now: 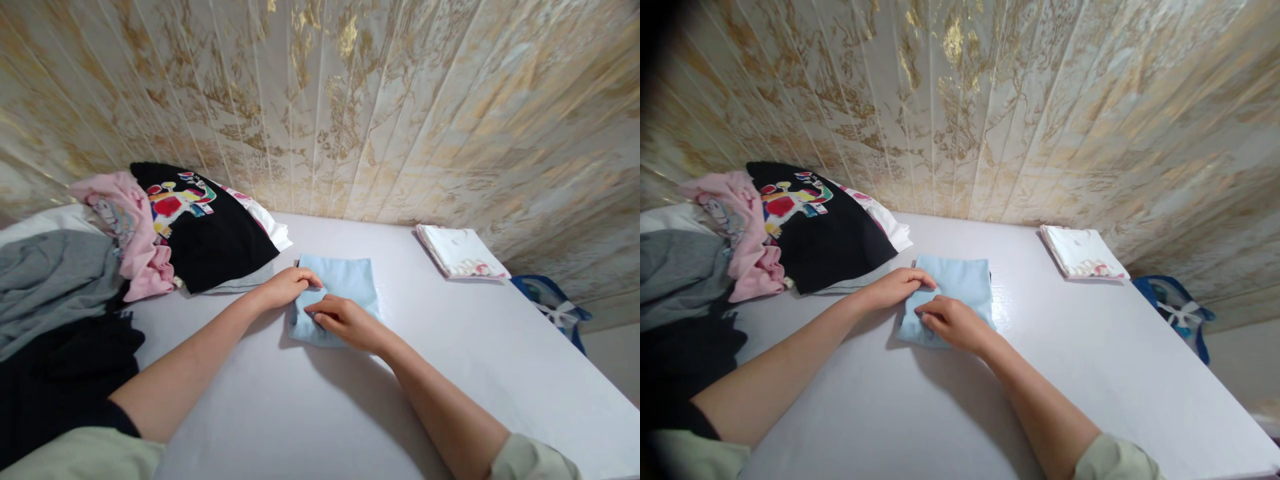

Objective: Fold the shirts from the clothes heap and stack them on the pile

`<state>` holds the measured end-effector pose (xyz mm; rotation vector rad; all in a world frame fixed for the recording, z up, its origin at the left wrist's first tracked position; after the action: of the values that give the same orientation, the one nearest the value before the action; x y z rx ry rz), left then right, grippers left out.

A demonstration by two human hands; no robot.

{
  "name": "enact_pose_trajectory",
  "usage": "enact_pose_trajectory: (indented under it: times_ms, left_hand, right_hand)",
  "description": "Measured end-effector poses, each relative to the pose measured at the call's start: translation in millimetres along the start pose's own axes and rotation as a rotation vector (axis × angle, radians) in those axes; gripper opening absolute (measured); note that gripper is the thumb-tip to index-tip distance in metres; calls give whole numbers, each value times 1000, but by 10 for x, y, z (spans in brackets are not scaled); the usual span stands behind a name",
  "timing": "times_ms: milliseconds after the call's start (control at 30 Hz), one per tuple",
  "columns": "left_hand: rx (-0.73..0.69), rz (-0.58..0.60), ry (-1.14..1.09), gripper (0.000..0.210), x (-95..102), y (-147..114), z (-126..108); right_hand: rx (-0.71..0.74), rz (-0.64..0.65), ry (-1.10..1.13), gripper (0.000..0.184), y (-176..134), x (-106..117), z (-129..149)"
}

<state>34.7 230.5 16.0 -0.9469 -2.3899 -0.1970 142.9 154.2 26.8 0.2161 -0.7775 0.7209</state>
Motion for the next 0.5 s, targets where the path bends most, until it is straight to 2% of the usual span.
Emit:
enact_pose_trajectory:
  times_ms: [100,167,233,300,400,500]
  left_hand:
    - [86,-204,76,25,183,-203,-15]
    - [204,-275,80,20,243,-406,-15]
    - [327,-194,-15,21,152,-600,-24]
    - [401,-26,-186,27,-60,-763,-77]
    - [424,166,-468,36,-383,-917,-187]
    - [402,256,-614,43,-569,-954,-204]
  right_hand:
    - [-9,-170,41,33,-3,257,-165]
    - [-1,-258,-39,35,18,434,-271]
    - [1,-258,-163,39,111,516,-358]
    - [-25,-208,-295,43,264,506,-426]
    - [-62,-108,-467,48,516,374,-460]
    - [-67,-71,-577,51,672,225,-451]
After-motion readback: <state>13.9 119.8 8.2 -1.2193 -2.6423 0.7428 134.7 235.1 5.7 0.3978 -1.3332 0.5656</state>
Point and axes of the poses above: each hand's wrist, its own y-axis towards the middle knuckle, its own x-axis out of the back of the hand, z = x × y, the point moved 7 cm from there along y, towards the middle knuckle, and after that the axes turned 8 degrees about z, right-handed, at the moved point
